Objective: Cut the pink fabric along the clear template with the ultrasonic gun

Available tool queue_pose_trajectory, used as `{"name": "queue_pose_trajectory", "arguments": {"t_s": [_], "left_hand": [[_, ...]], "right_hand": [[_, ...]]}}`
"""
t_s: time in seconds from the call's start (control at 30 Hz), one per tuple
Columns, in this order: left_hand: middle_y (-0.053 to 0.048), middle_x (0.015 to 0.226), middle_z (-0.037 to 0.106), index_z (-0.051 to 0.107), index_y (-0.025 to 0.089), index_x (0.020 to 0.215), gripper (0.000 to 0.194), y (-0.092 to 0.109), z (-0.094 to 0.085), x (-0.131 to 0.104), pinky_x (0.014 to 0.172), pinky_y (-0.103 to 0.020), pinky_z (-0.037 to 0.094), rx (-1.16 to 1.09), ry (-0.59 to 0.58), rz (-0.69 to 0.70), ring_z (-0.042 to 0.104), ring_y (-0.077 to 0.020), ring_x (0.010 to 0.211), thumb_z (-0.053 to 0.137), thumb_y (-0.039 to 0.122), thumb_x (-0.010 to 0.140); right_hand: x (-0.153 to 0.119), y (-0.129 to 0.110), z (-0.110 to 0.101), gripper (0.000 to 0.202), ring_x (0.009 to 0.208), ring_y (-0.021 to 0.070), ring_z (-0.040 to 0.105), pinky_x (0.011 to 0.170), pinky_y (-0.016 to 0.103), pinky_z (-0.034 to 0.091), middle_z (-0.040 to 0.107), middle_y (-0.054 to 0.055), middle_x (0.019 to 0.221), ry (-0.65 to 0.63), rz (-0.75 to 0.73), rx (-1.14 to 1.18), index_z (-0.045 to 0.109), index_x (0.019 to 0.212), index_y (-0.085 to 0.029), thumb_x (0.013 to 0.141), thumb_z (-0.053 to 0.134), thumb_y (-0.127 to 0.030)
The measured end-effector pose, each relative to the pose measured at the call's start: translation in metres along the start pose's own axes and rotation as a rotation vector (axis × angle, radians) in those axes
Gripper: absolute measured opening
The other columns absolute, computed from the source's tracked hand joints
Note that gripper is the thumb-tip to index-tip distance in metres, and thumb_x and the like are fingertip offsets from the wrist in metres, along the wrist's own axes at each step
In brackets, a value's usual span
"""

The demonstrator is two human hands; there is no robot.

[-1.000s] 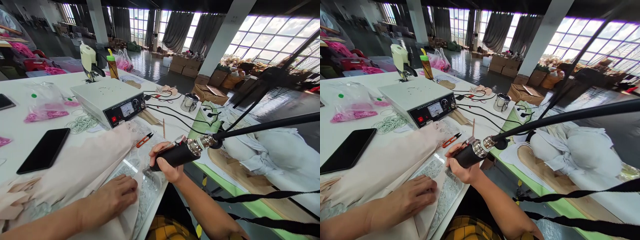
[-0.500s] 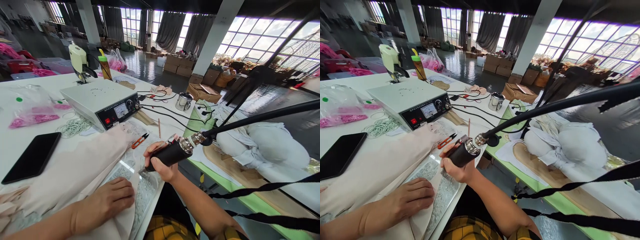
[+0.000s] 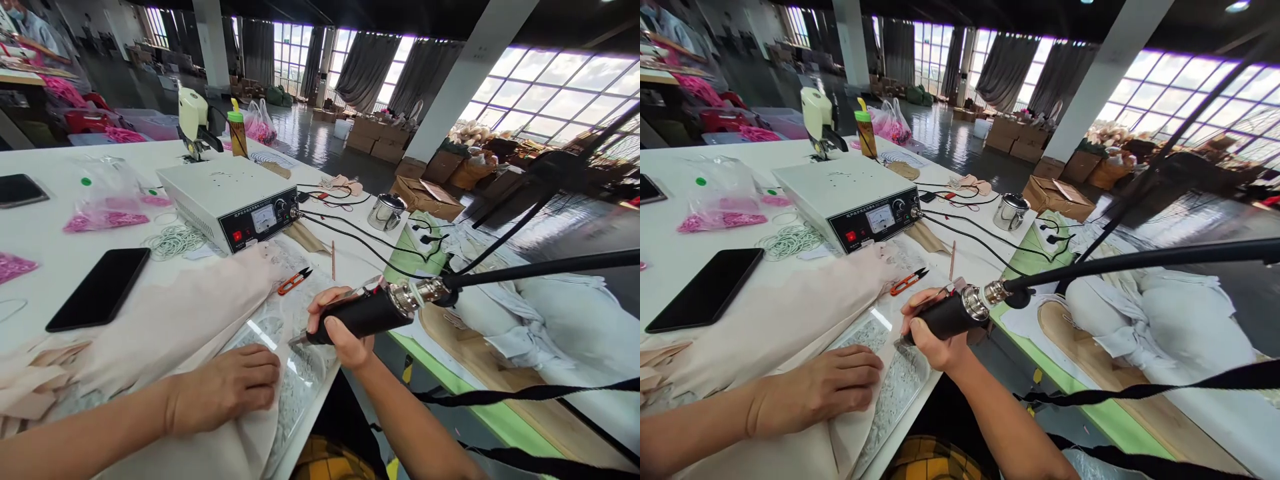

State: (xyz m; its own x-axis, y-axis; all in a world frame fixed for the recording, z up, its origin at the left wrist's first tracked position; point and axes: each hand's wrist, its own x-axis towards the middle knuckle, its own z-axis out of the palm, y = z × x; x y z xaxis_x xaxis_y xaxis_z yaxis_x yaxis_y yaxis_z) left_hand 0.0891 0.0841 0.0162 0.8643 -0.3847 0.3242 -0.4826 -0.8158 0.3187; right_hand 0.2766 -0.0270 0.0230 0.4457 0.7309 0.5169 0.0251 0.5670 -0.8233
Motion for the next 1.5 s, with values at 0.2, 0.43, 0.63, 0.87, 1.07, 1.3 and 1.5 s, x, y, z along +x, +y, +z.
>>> {"name": "queue_pose_trajectory", "arguments": {"t_s": [0.2, 0.43, 0.63, 0.87, 1.07, 1.3, 1.5], "left_hand": [[-0.009, 0.082, 0.065, 0.061, 0.019, 0.087, 0.038, -0.003, -0.004, 0.001, 0.09, -0.035, 0.054, -0.004, -0.004, 0.017, 0.062, -0.0241, 0.103, 0.028, 0.009, 0.105], [-0.013, 0.097, 0.07, 0.06, 0.019, 0.089, 0.034, -0.004, -0.007, 0.003, 0.085, -0.036, 0.056, -0.019, -0.01, 0.041, 0.065, -0.0253, 0.102, 0.031, 0.008, 0.103], [-0.01, 0.089, 0.069, 0.061, 0.02, 0.09, 0.032, -0.005, -0.006, 0.003, 0.087, -0.036, 0.055, -0.028, 0.004, 0.036, 0.065, -0.025, 0.102, 0.034, 0.008, 0.102], [-0.01, 0.086, 0.067, 0.063, 0.017, 0.091, 0.034, -0.008, -0.003, 0.0, 0.096, -0.038, 0.052, -0.02, -0.032, 0.035, 0.062, -0.0266, 0.109, 0.032, 0.011, 0.104], [-0.01, 0.085, 0.066, 0.063, 0.017, 0.091, 0.039, -0.009, -0.004, -0.001, 0.092, -0.037, 0.052, -0.014, -0.041, 0.052, 0.062, -0.027, 0.109, 0.027, 0.013, 0.106], [-0.011, 0.088, 0.067, 0.063, 0.017, 0.092, 0.038, -0.008, -0.004, -0.001, 0.093, -0.036, 0.052, -0.009, -0.06, 0.054, 0.061, -0.027, 0.111, 0.027, 0.012, 0.106], [-0.011, 0.089, 0.067, 0.063, 0.018, 0.094, 0.038, -0.009, -0.002, -0.002, 0.09, -0.036, 0.052, -0.003, -0.059, 0.045, 0.061, -0.0274, 0.111, 0.028, 0.012, 0.106]], "right_hand": [[-0.003, 0.003, -0.003, 0.023, 0.056, 0.0146, 0.065, 0.054, 0.033, 0.056, 0.068, 0.003, 0.085, -0.005, 0.013, 0.003, 0.06, 0.097, -0.023, 0.085, 0.07, -0.041], [-0.003, 0.001, -0.003, 0.023, 0.056, 0.0147, 0.066, 0.055, 0.033, 0.056, 0.069, 0.003, 0.085, -0.021, 0.018, 0.013, 0.06, 0.097, -0.023, 0.085, 0.071, -0.041], [-0.001, 0.001, -0.002, 0.025, 0.055, 0.0152, 0.066, 0.055, 0.033, 0.056, 0.069, 0.002, 0.082, -0.011, 0.022, 0.011, 0.059, 0.096, -0.023, 0.084, 0.071, -0.043], [-0.001, -0.002, -0.001, 0.027, 0.051, 0.0142, 0.063, 0.051, 0.032, 0.054, 0.067, 0.002, 0.08, -0.004, 0.025, 0.042, 0.06, 0.093, -0.023, 0.082, 0.072, -0.045], [-0.015, -0.015, 0.0, 0.024, 0.049, 0.0125, 0.062, 0.048, 0.029, 0.051, 0.065, 0.001, 0.082, -0.025, 0.058, 0.116, 0.06, 0.094, -0.024, 0.084, 0.071, -0.043], [-0.024, -0.014, 0.008, 0.02, 0.05, 0.011, 0.061, 0.049, 0.027, 0.049, 0.064, 0.0, 0.084, -0.089, 0.085, 0.208, 0.06, 0.098, -0.025, 0.086, 0.07, -0.038], [-0.024, -0.011, 0.009, 0.021, 0.05, 0.0112, 0.06, 0.05, 0.028, 0.05, 0.063, 0.0, 0.083, -0.085, 0.061, 0.198, 0.059, 0.097, -0.024, 0.087, 0.068, -0.04]]}}
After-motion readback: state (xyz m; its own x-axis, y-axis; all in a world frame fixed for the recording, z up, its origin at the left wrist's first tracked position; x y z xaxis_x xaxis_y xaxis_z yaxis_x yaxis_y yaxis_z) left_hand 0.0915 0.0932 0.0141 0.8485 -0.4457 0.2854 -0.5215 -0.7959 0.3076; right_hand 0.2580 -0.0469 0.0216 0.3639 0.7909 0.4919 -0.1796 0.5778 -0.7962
